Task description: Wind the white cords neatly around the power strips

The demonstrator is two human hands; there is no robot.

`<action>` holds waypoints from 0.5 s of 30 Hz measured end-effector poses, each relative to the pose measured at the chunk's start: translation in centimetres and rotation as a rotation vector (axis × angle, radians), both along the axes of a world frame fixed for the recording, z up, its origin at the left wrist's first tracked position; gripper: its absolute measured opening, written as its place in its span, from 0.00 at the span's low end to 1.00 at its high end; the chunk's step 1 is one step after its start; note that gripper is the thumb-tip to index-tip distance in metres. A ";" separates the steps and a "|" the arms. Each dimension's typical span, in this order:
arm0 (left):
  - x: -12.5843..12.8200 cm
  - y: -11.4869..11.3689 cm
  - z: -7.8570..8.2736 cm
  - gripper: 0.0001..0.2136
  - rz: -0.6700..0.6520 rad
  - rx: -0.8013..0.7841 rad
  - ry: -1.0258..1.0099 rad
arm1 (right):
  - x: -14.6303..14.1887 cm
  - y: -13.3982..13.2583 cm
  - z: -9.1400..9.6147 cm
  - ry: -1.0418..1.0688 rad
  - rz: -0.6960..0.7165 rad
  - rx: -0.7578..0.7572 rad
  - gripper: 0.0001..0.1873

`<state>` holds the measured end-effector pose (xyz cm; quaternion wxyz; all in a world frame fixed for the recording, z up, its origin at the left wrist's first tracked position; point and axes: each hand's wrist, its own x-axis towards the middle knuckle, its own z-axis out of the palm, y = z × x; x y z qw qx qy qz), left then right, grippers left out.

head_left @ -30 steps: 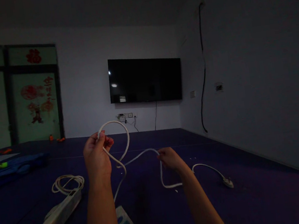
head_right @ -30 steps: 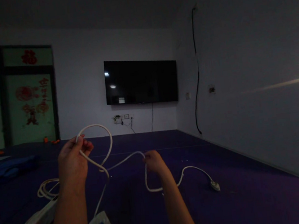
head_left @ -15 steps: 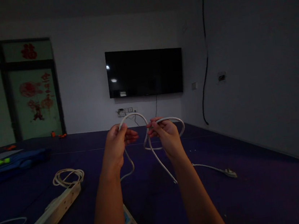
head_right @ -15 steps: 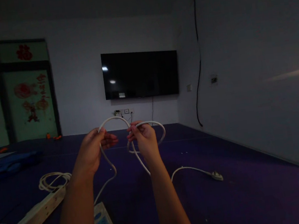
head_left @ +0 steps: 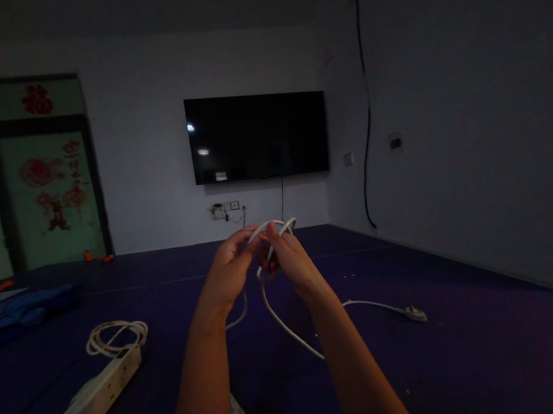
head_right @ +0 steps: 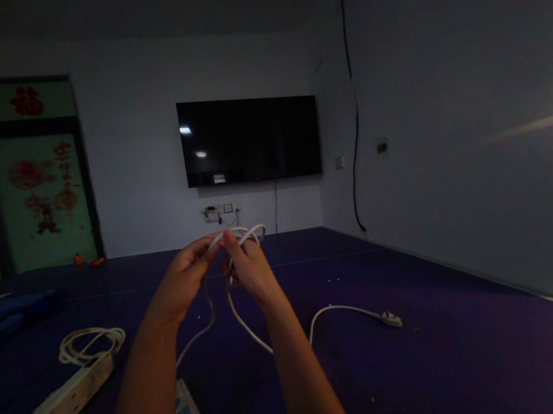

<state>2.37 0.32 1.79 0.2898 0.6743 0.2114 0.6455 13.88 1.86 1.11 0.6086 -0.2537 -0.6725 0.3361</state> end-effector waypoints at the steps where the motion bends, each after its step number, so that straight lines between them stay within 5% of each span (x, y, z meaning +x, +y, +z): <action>1: 0.2 0.1 -0.1 0.05 0.037 0.032 0.062 | 0.0 0.1 0.0 0.026 -0.019 0.013 0.28; 4: 0.6 0.4 -0.4 0.04 0.191 0.119 0.159 | 0.2 0.5 -0.1 0.079 -0.077 0.020 0.22; 7: 0.5 0.4 -0.5 0.09 0.211 0.087 0.184 | 0.5 0.5 -0.2 0.033 -0.121 -0.005 0.15; 15: -0.6 0.3 0.0 0.23 0.376 -0.135 -0.006 | 0.4 -0.9 -0.1 -0.408 0.002 0.102 0.12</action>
